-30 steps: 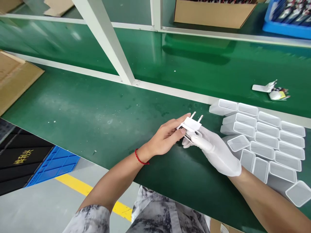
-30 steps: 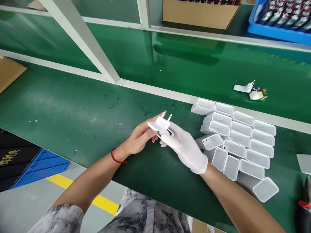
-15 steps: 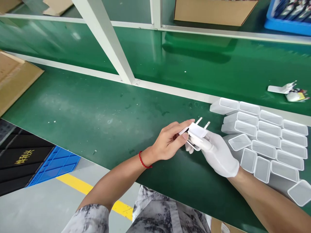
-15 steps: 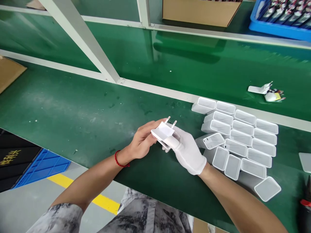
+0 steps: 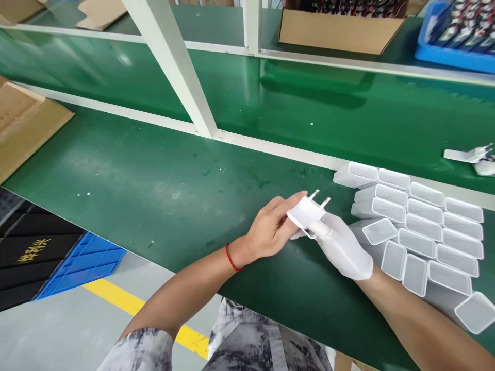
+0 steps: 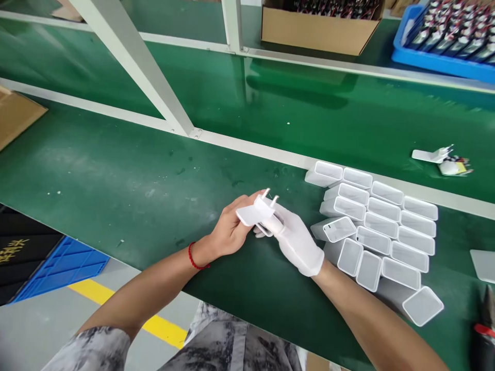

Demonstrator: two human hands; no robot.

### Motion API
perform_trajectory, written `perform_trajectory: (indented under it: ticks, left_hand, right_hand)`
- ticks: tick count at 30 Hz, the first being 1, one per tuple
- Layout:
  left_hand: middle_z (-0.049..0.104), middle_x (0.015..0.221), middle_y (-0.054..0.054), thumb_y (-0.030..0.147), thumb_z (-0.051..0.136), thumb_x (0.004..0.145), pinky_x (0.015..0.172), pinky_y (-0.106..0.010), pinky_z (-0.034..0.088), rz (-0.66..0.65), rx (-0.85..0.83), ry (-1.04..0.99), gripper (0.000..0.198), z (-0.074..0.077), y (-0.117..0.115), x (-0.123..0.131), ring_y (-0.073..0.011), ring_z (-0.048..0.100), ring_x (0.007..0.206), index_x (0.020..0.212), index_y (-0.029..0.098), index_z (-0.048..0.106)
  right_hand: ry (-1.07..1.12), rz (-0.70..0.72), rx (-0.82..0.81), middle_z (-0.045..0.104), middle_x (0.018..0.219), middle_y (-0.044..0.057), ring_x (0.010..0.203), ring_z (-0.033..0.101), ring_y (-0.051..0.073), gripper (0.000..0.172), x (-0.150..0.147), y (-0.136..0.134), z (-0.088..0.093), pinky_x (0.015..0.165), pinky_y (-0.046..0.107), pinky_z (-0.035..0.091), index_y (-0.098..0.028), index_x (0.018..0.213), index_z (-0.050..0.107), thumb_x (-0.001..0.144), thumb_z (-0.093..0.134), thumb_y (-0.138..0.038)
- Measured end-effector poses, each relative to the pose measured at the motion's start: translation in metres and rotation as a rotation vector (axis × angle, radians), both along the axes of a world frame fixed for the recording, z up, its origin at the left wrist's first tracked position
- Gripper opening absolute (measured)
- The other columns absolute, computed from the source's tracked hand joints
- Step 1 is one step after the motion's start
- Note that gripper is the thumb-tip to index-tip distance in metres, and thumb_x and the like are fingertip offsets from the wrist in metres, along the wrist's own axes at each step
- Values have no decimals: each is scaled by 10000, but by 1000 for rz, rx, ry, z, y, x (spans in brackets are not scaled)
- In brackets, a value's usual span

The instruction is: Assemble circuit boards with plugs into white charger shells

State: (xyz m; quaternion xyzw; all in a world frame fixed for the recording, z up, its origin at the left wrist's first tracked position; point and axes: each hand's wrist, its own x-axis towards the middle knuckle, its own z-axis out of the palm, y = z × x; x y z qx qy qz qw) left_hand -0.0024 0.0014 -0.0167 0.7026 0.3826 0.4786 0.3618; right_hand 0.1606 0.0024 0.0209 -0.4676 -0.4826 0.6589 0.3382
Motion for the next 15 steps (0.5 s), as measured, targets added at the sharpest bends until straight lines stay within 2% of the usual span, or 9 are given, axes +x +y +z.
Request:
perform_trajectory:
  ticks: [4, 8, 10, 13, 15]
  left_hand:
    - [618, 719, -24, 409, 383, 1030, 707, -277, 490, -11, 33, 16, 472, 1, -2, 1, -164, 521, 745, 1372, 133, 553]
    - [636, 723, -25, 429, 380, 1030, 698, -274, 488, -11, -32, 3, 471, 2, -1, 2, -153, 529, 722, 1316, 128, 602]
    - [670, 785, -40, 460, 381, 1024, 705, -276, 494, -11, -59, -6, 481, 2, 1, 1, -148, 537, 722, 1281, 139, 630]
    - [702, 870, -63, 491, 355, 1023, 723, -281, 504, 15, -107, -37, 506, 2, 3, 0, -145, 568, 734, 1235, 147, 659]
    - [707, 854, -64, 500, 335, 1026, 740, -284, 508, 37, -157, -48, 527, 2, 4, -1, -152, 589, 754, 1248, 144, 653]
  right_hand:
    - [10, -54, 13, 633, 694, 25, 635, 595, 172, 464, -4, -3, 3, 605, 314, 542, -180, 761, 659, 753, 742, -636]
    - [59, -74, -21, 669, 737, 48, 676, 637, 207, 413, -1, -7, -8, 640, 355, 558, -165, 878, 690, 809, 711, -572]
    - [111, -56, -27, 682, 784, 59, 728, 656, 231, 441, 1, -7, -13, 681, 391, 577, -170, 947, 699, 818, 688, -591]
    - [138, -5, -29, 683, 830, 57, 762, 660, 233, 497, 2, -5, -12, 710, 406, 590, -189, 1012, 703, 812, 670, -642]
    - [123, 4, -34, 679, 840, 50, 763, 653, 216, 467, 1, -5, -7, 705, 379, 585, -191, 998, 701, 819, 683, -621]
